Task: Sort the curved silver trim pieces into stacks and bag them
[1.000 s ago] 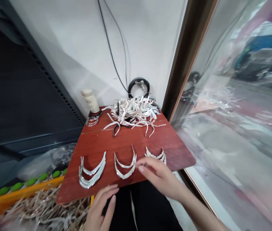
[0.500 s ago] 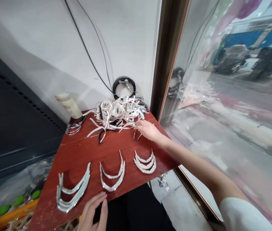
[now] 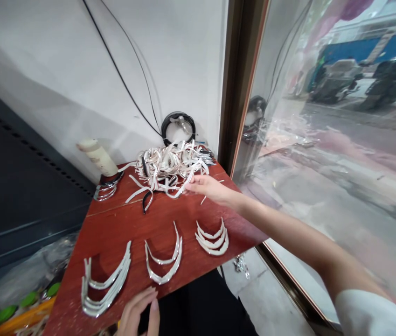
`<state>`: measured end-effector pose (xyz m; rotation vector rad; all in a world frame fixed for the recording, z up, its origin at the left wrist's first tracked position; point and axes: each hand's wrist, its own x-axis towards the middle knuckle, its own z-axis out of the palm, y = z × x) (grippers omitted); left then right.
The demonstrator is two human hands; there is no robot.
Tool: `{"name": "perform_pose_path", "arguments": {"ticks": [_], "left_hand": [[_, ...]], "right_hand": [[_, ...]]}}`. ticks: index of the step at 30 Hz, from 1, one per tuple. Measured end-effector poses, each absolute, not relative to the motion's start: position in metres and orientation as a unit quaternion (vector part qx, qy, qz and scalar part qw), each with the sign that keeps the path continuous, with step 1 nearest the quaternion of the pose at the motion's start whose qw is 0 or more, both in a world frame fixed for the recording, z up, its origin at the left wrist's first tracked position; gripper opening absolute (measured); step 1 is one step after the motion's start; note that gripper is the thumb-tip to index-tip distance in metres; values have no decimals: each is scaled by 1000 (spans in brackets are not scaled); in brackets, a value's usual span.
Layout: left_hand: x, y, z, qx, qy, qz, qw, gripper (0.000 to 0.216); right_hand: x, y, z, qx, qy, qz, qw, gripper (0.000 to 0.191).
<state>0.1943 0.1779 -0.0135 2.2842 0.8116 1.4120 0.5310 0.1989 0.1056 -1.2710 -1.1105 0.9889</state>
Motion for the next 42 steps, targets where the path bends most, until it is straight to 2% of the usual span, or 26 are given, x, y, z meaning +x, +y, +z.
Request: {"name": "perform_pose_path", "arguments": {"ticks": [2,5,10,12,14,17,20,23,27,30,33,36,38,42], "left_hand": [[193,176,-13,813,292,476,163,17],[190,175,-11,836,289,444,141,19],[192,176,-4,855,279,428,91,22],[195,179,-2,867,269,414,64,26],[199,181,-1,875,262,404,43,30],[203,183,-3,880,260,397,14,31],[204,183,-6,881,261,394,-3,29],[203,182,-7,881,261,396,12,28],[202,179,-6,881,268,389,22,28],[202,179,-6,880,269,390,27,29],[201,178,-8,872,268,409,34,32],[200,179,-10,862,275,424,36,39],[200,179,-11,867,273,416,33,40],[202,177,-6,875,273,399,21,28]], "right_hand": [[513,194,102,-500,-419,522,550,33],[491,196,92,-491,-384,609,491,27],[469,215,78,-535,-393,651,369,12],[466,220,76,-565,-393,643,337,12],[466,221,76,-618,-393,604,313,25],[464,216,79,-696,-466,454,305,40],[456,212,82,-668,-626,269,298,27],[442,213,83,-600,-746,170,234,19],[423,211,85,-593,-784,130,130,20],[415,198,88,-584,-799,106,99,30],[411,185,88,-572,-814,68,72,25],[412,180,83,-563,-821,70,61,12],[413,181,80,-565,-817,90,68,10],[408,183,77,-578,-802,121,89,12]]}}
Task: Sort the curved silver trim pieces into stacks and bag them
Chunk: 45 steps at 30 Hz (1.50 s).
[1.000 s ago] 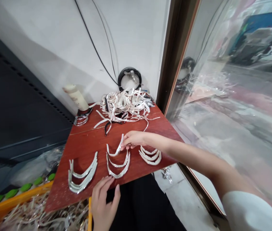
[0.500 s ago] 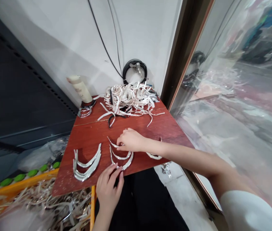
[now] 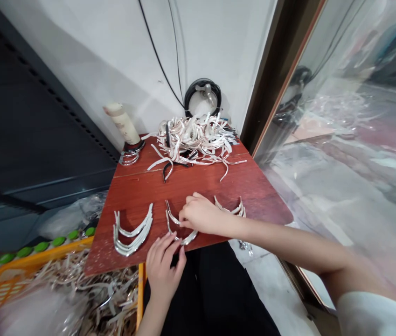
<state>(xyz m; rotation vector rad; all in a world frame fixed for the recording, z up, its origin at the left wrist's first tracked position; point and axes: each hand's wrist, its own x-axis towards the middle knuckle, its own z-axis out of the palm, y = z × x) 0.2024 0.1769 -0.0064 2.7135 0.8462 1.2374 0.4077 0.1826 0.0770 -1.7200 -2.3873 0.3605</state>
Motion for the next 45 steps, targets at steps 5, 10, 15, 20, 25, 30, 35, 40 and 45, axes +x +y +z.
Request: {"name": "perform_pose_path", "arguments": {"ticks": [5,10,15,20,25,30,35,40,45], "left_hand": [[205,176,1,878,271,394,15,23],[208,183,4,888,252,386,9,29],[209,190,1,907,209,367,-9,30],[208,194,-7,914,198,355,-15,31],[209,195,-11,910,194,365,-16,30],[210,195,-10,908,197,369,-29,30],[210,195,-9,906,197,374,-26,29],[210,193,-9,908,202,368,-12,30],[209,188,-7,908,211,361,8,29]], "right_hand": [[390,169,77,-582,-801,100,95,16],[394,159,84,-572,-807,95,117,18],[465,175,93,-693,-709,24,127,20],[549,187,78,-741,-657,-15,136,30],[575,190,70,-688,-702,60,174,10],[569,201,80,-630,-649,256,340,16],[558,213,96,-585,-309,465,589,12],[526,224,103,-561,-247,536,580,14],[455,243,95,-615,-334,547,459,10]]}}
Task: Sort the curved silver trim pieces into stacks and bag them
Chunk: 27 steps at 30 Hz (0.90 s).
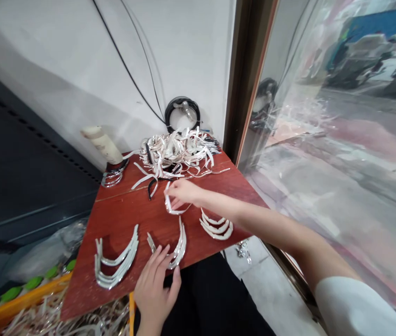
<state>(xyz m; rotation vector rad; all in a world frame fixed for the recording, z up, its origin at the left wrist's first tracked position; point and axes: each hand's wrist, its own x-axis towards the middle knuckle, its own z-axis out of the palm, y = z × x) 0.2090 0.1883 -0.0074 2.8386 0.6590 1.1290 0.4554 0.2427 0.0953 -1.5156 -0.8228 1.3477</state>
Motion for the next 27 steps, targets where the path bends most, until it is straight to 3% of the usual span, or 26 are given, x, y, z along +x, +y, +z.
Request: {"name": "perform_pose_path", "arguments": {"ticks": [2,7,9,11,21,27], "left_hand": [[209,187,-7,908,212,360,18,29],[207,187,-7,906,217,362,28,29],[206,187,-7,907,216,361,28,29],[206,187,-7,907,217,360,28,29],[205,186,-9,899,252,359,-5,28],[206,189,-9,902,231,364,0,23]], "right_hand": [[431,247,94,-659,-420,488,389,7],[405,238,92,-678,-680,234,156,28],[402,229,90,-655,-727,171,112,21],[401,221,88,-641,-748,148,92,13],[397,183,106,-579,-800,159,-11,21],[404,180,98,-576,-801,157,43,20]]}}
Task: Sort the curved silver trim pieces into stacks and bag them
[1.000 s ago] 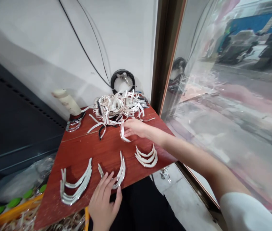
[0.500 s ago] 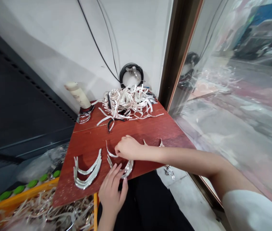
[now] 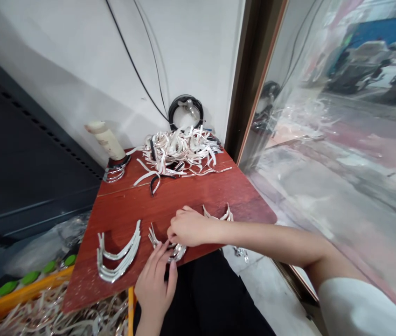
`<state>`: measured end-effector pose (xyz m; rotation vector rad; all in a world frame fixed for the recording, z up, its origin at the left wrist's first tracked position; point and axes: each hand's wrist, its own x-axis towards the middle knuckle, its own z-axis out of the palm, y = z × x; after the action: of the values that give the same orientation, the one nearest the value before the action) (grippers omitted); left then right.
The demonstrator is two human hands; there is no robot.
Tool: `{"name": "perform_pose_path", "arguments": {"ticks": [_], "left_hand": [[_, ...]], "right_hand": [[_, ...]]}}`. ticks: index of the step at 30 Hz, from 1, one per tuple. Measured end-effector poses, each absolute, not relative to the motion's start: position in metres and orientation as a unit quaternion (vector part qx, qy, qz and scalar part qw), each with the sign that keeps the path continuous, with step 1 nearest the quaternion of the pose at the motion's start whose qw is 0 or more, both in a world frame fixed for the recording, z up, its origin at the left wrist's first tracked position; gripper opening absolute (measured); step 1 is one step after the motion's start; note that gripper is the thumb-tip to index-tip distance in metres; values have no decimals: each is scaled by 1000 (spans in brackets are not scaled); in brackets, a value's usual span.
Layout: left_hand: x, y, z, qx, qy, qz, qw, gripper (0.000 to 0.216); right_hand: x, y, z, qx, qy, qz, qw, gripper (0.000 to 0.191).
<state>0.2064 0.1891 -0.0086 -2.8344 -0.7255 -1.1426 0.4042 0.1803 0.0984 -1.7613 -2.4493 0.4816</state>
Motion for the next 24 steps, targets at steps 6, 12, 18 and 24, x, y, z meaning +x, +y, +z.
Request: {"name": "perform_pose_path", "arguments": {"ticks": [6,12,18,24], "left_hand": [[206,193,-14,-908,-219,-356,10,37],[206,192,-14,-909,-219,-355,14,37],[205,191,-12,-908,-223,-353,13,36],[208,192,-12,-908,-218,-356,8,36]], "right_hand": [[476,185,83,-742,-650,80,145,17],[568,199,60,-881,-444,7,163,28],[596,197,50,-864,-480,46,146,18],[617,169,108,-831,-544,78,84,18]]}}
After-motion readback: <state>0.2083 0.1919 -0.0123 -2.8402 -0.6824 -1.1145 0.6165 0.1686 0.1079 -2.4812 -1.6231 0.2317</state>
